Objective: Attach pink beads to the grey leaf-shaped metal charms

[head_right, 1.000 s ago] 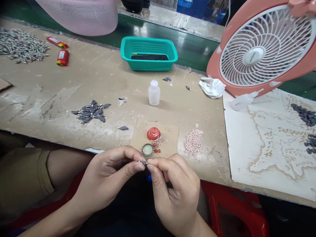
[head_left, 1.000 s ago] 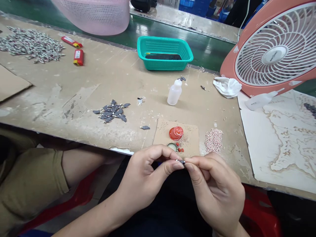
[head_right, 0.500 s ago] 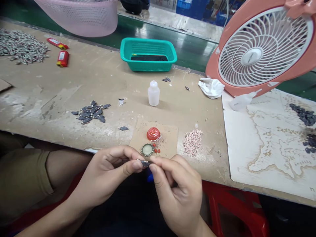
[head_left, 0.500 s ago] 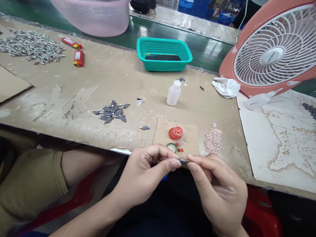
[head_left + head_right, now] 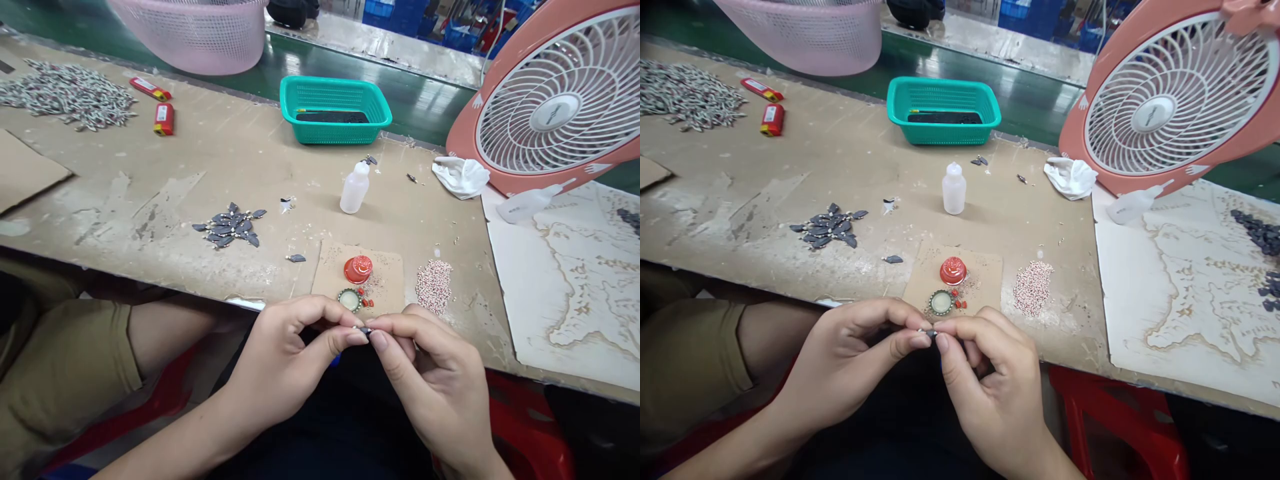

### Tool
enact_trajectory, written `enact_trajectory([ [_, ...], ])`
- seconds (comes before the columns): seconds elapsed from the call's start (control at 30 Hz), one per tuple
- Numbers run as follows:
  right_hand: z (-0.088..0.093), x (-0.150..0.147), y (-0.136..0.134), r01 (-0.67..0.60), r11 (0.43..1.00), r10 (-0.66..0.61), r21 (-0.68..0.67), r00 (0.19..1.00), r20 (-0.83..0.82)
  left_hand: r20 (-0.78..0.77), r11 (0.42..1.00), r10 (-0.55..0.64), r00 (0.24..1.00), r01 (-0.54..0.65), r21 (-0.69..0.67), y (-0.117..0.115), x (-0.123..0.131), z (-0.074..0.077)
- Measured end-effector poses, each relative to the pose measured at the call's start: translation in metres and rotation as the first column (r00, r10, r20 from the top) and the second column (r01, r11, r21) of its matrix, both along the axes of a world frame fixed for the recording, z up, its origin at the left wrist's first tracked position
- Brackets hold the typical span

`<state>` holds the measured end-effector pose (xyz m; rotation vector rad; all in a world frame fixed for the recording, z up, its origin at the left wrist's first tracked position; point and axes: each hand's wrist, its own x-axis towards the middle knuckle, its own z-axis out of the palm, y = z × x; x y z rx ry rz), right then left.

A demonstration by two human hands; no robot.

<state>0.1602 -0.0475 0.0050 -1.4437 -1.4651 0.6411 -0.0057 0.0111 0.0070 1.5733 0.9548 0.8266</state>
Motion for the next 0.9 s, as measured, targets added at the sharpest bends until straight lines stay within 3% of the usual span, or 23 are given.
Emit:
enact_trajectory([
  [0.3,-0.001,-0.002,-0.001,0.0,0.999,-0.003,0.039,0.997,0.082,-0.11,0.97,-0.025,0.994,0.05,0.237,0.0,-0.001,-0.008],
  [0.63,-0.012,0.004,-0.004,0.032,0.999,-0.035,0.024,0.991,0.127,-0.11,0.954,-0.055,0.992,0.084,0.288,0.007,0.004,-0.014],
  [0.7,-0.013,0.013,-0.004,0.121,0.992,-0.126,0.044,0.979,0.16,-0.166,0.916,0.039,0.985,0.031,0.4,0.02,-0.003,-0.015],
  [0.77,-0.015,0.025,-0.004,0.239,0.968,-0.248,0.073,0.95,0.188,-0.243,0.835,0.253,0.937,-0.084,0.544,0.041,-0.016,-0.016],
  [0.83,-0.018,0.039,-0.006,0.335,0.939,-0.344,0.079,0.917,0.201,-0.324,0.746,0.464,0.824,-0.166,0.645,0.064,-0.031,-0.017],
  [0.9,-0.021,0.053,-0.009,0.39,0.918,-0.395,0.063,0.894,0.213,-0.434,0.712,0.578,0.691,-0.166,0.682,0.083,-0.045,-0.02],
])
